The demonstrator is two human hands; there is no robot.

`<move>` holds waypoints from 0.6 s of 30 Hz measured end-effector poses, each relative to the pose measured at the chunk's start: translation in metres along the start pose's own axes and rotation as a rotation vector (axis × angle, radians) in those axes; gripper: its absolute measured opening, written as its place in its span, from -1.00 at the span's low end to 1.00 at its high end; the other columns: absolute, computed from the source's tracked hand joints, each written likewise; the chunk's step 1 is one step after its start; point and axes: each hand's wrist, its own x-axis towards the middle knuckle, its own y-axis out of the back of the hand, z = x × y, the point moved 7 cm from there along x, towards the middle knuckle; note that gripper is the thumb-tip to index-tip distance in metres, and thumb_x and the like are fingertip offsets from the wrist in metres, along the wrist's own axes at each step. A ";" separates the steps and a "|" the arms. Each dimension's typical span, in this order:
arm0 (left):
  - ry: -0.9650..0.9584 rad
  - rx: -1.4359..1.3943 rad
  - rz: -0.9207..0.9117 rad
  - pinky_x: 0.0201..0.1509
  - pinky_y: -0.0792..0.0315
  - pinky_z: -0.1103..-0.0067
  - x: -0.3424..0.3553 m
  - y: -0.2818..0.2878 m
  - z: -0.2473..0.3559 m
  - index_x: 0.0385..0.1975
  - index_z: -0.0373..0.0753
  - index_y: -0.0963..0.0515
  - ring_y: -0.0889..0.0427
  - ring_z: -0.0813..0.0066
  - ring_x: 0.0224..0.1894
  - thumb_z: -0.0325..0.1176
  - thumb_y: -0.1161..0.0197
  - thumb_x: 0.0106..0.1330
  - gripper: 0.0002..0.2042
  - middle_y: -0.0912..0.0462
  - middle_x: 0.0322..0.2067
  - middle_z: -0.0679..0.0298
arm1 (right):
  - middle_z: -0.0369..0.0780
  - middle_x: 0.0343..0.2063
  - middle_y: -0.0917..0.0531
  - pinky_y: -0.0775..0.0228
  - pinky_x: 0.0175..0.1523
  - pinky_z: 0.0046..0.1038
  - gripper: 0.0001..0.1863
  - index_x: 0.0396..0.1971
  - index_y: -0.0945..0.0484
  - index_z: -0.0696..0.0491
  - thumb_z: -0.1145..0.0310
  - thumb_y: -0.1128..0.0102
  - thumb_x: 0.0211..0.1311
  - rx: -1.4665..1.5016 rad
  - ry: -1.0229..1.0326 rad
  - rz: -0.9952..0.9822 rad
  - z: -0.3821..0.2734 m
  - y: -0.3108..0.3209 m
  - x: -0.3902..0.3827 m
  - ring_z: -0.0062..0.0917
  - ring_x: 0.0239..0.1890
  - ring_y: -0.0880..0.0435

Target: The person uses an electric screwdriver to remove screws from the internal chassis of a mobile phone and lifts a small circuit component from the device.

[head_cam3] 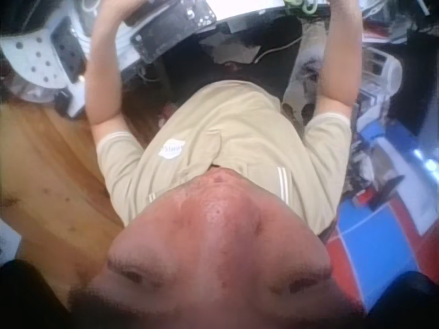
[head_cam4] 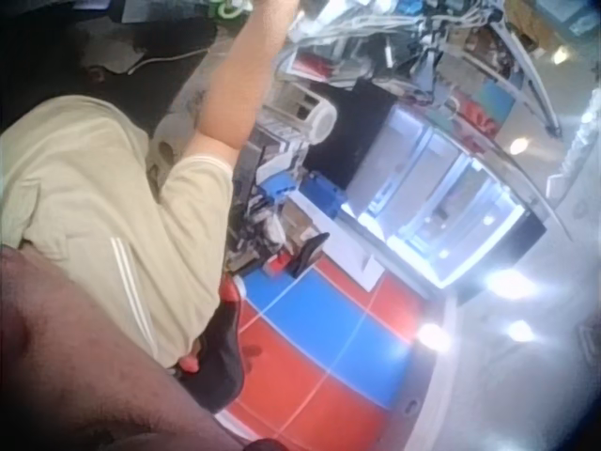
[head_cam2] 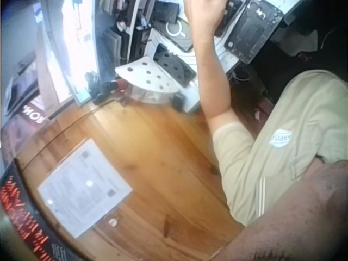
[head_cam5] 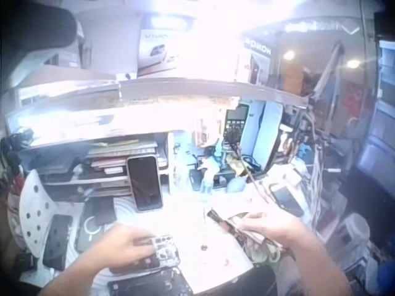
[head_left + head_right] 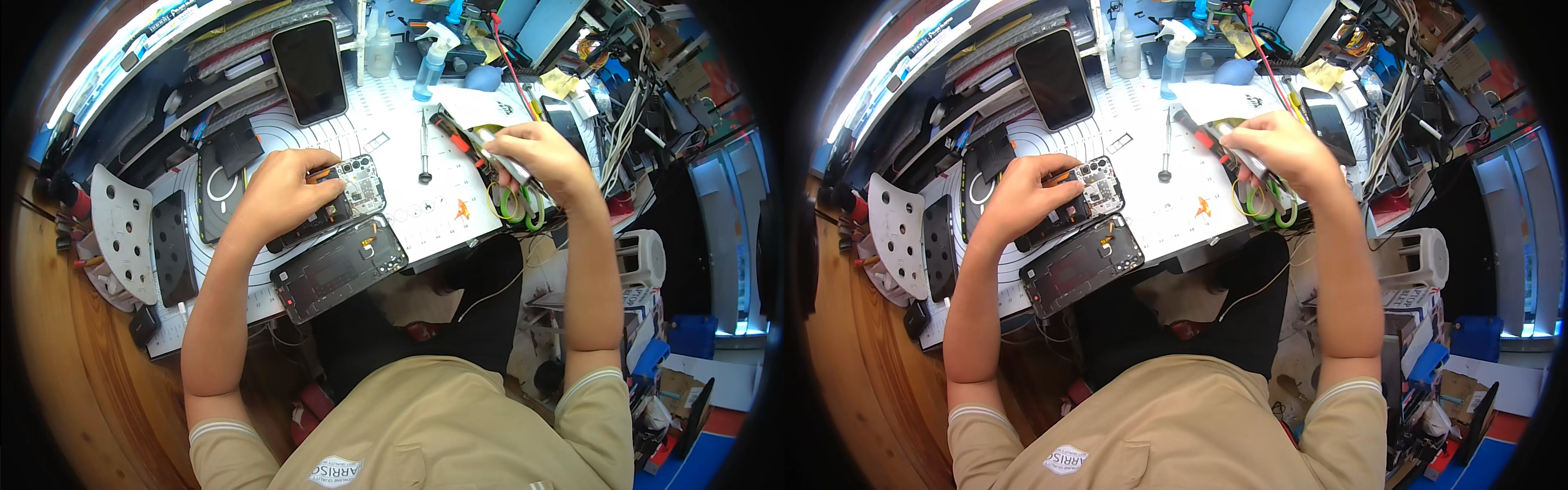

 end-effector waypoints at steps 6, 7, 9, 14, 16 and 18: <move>-0.059 0.069 0.065 -0.22 -0.50 0.48 -0.001 0.000 -0.002 -0.10 -0.44 -0.68 -0.67 0.40 -0.37 -0.28 -0.36 0.18 -0.63 -0.71 -0.43 0.09 | -0.07 -0.30 -0.71 -0.67 -0.29 -0.50 -0.71 -0.06 -0.53 0.30 0.39 -0.23 0.37 0.488 -0.102 -0.337 0.018 0.001 -0.044 -0.44 -0.37 -0.76; -0.079 0.070 0.078 -0.20 -0.51 0.47 -0.001 0.000 -0.002 -0.10 -0.43 -0.68 -0.68 0.38 -0.35 -0.27 -0.37 0.17 -0.62 -0.73 -0.41 0.06 | -0.05 -0.19 -0.69 -0.66 -0.14 -0.45 -0.59 0.11 -0.44 0.31 0.41 -0.23 0.38 0.522 -0.031 -0.379 0.019 -0.006 -0.052 -0.43 -0.25 -0.75; -0.045 0.068 0.071 -0.17 -0.53 0.46 0.000 -0.001 -0.002 -0.10 -0.42 -0.69 -0.68 0.37 -0.34 -0.27 -0.38 0.17 -0.62 -0.74 -0.35 0.04 | -0.09 -0.14 -0.66 -0.59 -0.05 -0.42 -0.50 0.22 -0.37 0.29 0.42 -0.25 0.36 0.657 0.156 -0.365 0.008 -0.027 -0.064 -0.47 -0.18 -0.70; -0.123 0.098 0.117 -0.12 -0.55 0.44 0.000 -0.002 -0.005 -0.07 -0.37 -0.71 -0.67 0.36 -0.32 -0.28 -0.40 0.18 -0.63 -0.74 -0.21 0.06 | -0.18 -0.17 -0.46 -0.32 0.06 -0.31 -0.43 0.25 -0.32 0.24 0.04 0.00 0.56 0.795 0.709 -0.174 -0.051 -0.052 -0.049 -0.48 -0.16 -0.43; -0.087 0.061 0.117 -0.14 -0.55 0.44 -0.001 -0.002 -0.007 -0.04 -0.34 -0.68 -0.66 0.36 -0.31 -0.32 -0.41 0.19 -0.64 -0.71 -0.19 0.10 | -0.18 -0.15 -0.44 -0.27 0.15 -0.23 -0.43 0.22 -0.33 0.22 -0.01 0.03 0.58 0.843 0.892 -0.101 -0.064 -0.056 -0.026 -0.43 -0.11 -0.40; -0.050 0.027 0.114 -0.15 -0.55 0.46 0.000 -0.002 -0.008 -0.01 -0.33 -0.65 -0.66 0.38 -0.32 -0.33 -0.40 0.20 -0.64 -0.70 -0.22 0.10 | -0.15 -0.13 -0.46 -0.28 0.16 -0.21 -0.49 0.21 -0.33 0.22 0.07 0.04 0.60 0.912 0.952 -0.093 -0.071 -0.067 -0.004 -0.40 -0.10 -0.43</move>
